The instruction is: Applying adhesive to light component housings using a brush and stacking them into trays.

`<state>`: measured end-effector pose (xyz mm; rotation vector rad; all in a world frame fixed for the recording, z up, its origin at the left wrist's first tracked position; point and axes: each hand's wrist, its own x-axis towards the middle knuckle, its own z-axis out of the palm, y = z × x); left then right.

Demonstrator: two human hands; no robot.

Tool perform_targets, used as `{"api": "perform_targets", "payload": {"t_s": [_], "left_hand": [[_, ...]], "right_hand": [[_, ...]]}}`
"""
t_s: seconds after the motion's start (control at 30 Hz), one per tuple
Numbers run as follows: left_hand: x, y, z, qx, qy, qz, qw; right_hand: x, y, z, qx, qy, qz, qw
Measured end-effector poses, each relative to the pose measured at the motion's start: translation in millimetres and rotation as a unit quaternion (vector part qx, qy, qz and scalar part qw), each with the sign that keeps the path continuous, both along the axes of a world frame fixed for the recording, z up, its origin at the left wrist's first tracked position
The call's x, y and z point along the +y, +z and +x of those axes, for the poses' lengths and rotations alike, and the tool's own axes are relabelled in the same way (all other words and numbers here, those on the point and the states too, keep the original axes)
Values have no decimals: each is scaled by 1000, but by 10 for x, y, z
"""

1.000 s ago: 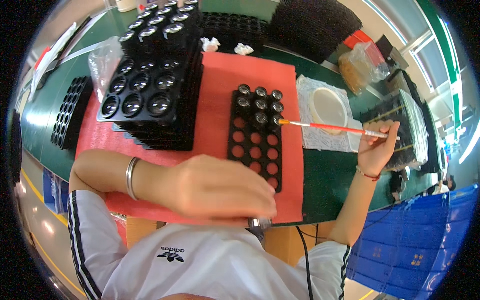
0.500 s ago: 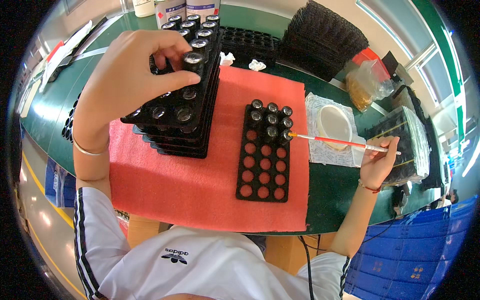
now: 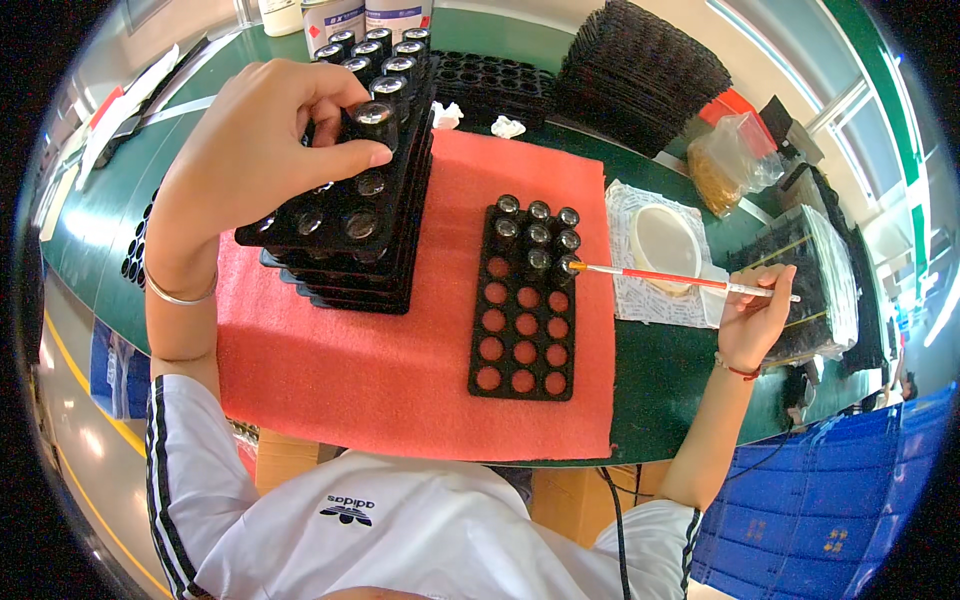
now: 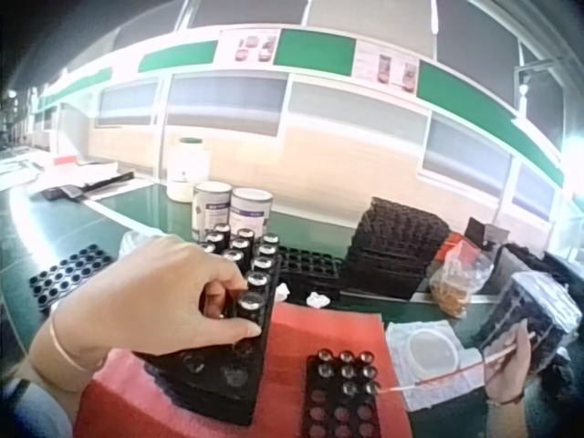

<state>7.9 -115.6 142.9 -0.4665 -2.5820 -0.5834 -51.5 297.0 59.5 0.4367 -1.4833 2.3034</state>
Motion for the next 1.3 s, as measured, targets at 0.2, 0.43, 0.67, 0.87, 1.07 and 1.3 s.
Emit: {"api": "perform_targets", "payload": {"t_s": [0.2,0.43,0.67,0.87,1.07,1.3], "left_hand": [[7,-5,14,-4,8,-1,1000],[7,4,27,7,33,-27,999],[-20,3,1,14,27,-36,999],[-18,-31,-14,87,36,-76,993],[22,-49,3,78,14,-77,994],[-6,-109,-45,122,-2,-59,991]], "right_hand": [[15,2,-7,7,12,-4,1000],[2,24,3,6,9,-11,1000],[26,11,-6,8,3,-7,1000],[9,4,-1,5,-9,1,1000],[2,-11,-17,3,-6,-1,1000],[-3,-10,-14,-6,1,-12,1000]]}}
